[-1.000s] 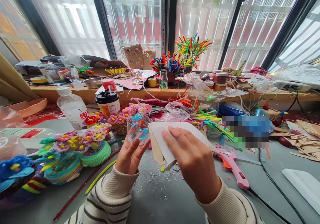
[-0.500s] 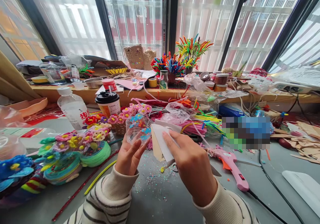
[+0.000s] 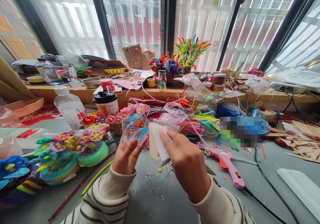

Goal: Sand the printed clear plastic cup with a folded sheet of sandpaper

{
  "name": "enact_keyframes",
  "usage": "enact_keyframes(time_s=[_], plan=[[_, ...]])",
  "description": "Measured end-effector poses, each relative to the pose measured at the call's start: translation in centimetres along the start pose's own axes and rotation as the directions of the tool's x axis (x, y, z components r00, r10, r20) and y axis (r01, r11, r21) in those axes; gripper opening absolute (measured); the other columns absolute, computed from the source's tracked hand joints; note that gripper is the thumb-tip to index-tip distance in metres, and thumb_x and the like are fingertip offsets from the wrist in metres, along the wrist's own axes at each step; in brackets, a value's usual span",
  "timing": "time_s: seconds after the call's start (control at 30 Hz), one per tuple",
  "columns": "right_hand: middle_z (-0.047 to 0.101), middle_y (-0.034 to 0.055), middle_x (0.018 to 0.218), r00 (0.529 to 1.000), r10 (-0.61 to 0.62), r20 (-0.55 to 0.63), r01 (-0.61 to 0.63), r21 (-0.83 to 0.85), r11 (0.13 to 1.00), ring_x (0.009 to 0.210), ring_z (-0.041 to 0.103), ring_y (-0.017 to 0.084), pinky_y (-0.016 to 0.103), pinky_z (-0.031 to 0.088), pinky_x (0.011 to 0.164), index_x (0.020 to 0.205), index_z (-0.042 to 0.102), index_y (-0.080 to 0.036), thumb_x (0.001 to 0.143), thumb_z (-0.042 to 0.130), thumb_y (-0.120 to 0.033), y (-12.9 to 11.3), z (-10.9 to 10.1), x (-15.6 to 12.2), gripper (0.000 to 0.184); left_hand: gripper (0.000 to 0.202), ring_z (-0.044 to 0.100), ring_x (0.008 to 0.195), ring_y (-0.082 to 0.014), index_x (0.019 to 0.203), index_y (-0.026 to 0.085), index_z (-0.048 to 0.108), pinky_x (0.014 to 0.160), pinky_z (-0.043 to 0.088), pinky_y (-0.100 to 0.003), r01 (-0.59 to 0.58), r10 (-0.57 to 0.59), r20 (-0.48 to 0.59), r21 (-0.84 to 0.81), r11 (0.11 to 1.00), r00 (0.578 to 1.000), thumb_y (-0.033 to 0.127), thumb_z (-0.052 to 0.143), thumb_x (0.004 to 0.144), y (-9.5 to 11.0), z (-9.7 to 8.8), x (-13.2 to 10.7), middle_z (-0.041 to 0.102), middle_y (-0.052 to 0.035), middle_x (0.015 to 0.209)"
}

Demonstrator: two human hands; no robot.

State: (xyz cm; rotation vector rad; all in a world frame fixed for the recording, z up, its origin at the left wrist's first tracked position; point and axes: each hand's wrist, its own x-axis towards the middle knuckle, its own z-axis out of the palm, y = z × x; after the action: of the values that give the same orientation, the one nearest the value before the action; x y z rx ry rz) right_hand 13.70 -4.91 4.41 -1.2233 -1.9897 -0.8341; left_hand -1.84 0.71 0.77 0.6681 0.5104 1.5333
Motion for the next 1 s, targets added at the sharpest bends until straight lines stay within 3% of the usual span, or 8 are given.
enact_keyframes(time_s=[0.17,0.53,0.8,1.0], plan=[[0.064,0.01,0.106,1.0,-0.017,-0.01,0.017,0.016,1.0,0.095,0.06,0.016,0.027,0.052,0.074,0.115,0.056,-0.015,0.084,0.038,-0.009,-0.4,0.0,0.0,0.036,0.056,0.062,0.089,-0.0138,0.109,0.028,0.048,0.073,0.052,-0.022,0.0,0.0,0.001,0.039,0.999,1.0,0.016,0.074,0.06,-0.1,-0.3,0.0,0.061,-0.0018,0.104],[0.063,0.0081,0.107,0.997,0.071,-0.016,-0.071,0.032,0.997,0.098,0.058,0.017,0.028,0.05,0.078,0.119,0.053,-0.013,0.076,0.035,0.001,0.4,-0.4,0.0,0.048,0.057,0.062,0.094,-0.0167,0.109,0.026,0.048,0.081,0.052,-0.027,0.016,-0.016,-0.007,-0.004,1.0,1.0,0.016,0.074,0.06,0.1,-0.2,0.0,0.059,-0.0025,0.104],[0.064,0.0079,0.105,0.998,0.055,0.026,-0.058,0.108,0.992,0.096,0.059,0.016,0.027,0.051,0.077,0.116,0.055,-0.014,0.076,0.034,0.001,-0.2,-0.4,-0.1,0.047,0.053,0.06,0.093,-0.0142,0.105,0.026,0.051,0.076,0.053,-0.023,0.015,-0.016,-0.031,-0.018,1.0,0.999,0.016,0.074,0.059,0.1,-0.1,0.0,0.06,-0.0017,0.101],[0.062,0.0106,0.107,1.0,0.016,0.023,-0.019,0.134,0.991,0.1,0.057,0.018,0.03,0.051,0.078,0.118,0.053,-0.012,0.077,0.035,-0.001,-0.8,-0.5,-0.3,0.046,0.056,0.061,0.092,-0.0156,0.107,0.026,0.049,0.077,0.053,-0.026,0.014,-0.014,-0.019,0.006,1.0,1.0,0.02,0.076,0.058,-0.1,-0.5,0.4,0.06,-0.0031,0.104]])
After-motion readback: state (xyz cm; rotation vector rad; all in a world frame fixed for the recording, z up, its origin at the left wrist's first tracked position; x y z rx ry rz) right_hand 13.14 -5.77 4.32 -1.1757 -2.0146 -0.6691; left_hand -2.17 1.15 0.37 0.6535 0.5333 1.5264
